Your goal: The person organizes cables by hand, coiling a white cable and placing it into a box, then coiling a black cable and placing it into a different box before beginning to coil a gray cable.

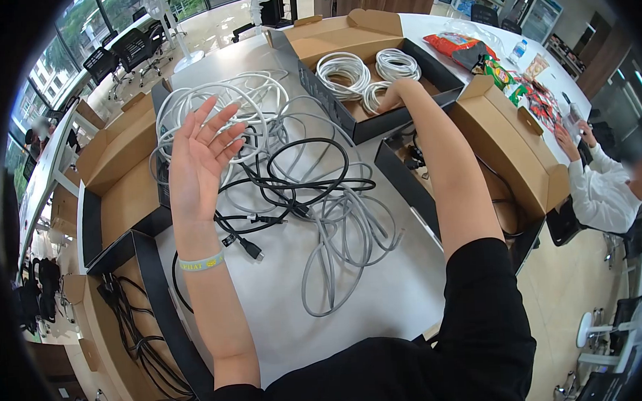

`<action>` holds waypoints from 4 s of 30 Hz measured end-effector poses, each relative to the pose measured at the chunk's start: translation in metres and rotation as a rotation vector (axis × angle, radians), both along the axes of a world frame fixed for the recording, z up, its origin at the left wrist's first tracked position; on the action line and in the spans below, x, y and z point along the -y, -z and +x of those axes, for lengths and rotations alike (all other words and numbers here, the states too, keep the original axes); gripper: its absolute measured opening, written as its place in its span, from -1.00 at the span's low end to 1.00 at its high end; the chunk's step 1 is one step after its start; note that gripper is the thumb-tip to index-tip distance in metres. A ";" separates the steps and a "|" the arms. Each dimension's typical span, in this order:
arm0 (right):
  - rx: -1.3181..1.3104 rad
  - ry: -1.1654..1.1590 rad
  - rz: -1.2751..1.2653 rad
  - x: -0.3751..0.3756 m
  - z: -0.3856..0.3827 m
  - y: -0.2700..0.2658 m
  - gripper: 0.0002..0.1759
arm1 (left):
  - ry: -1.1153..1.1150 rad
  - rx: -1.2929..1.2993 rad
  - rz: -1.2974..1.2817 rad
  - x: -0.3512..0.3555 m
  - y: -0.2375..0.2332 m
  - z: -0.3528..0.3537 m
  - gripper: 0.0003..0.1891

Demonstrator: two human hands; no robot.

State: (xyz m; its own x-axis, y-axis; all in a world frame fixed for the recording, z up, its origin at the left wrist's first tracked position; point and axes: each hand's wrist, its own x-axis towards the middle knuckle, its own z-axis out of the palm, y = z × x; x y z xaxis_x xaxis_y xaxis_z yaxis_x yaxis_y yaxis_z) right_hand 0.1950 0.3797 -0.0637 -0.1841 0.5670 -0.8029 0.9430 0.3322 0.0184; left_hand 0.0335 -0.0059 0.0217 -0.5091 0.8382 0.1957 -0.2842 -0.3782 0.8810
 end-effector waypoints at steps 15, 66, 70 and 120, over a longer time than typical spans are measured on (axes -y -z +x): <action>-0.494 -0.081 0.347 0.028 0.026 -0.049 0.40 | -0.024 -0.061 0.002 0.013 -0.010 -0.008 -0.51; -1.755 -0.076 0.581 0.263 0.023 -0.123 -0.79 | -0.088 -1.176 -0.812 0.015 0.027 -0.025 -0.43; -2.255 0.075 0.702 0.274 0.038 -0.138 -0.77 | -0.136 -1.217 -0.808 0.016 0.030 -0.029 -0.41; -1.845 -0.723 0.699 0.304 -0.038 -0.107 0.17 | -0.391 -0.948 -0.166 0.019 -0.019 0.035 -0.74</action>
State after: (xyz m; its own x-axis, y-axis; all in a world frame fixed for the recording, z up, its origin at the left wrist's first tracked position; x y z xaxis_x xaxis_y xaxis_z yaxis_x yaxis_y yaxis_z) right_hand 0.1573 0.0758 0.0437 -0.6029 0.1006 0.7914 -0.2557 0.9153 -0.3112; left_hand 0.0687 -0.0251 0.0408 -0.4488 0.7005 0.5549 0.6686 -0.1487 0.7286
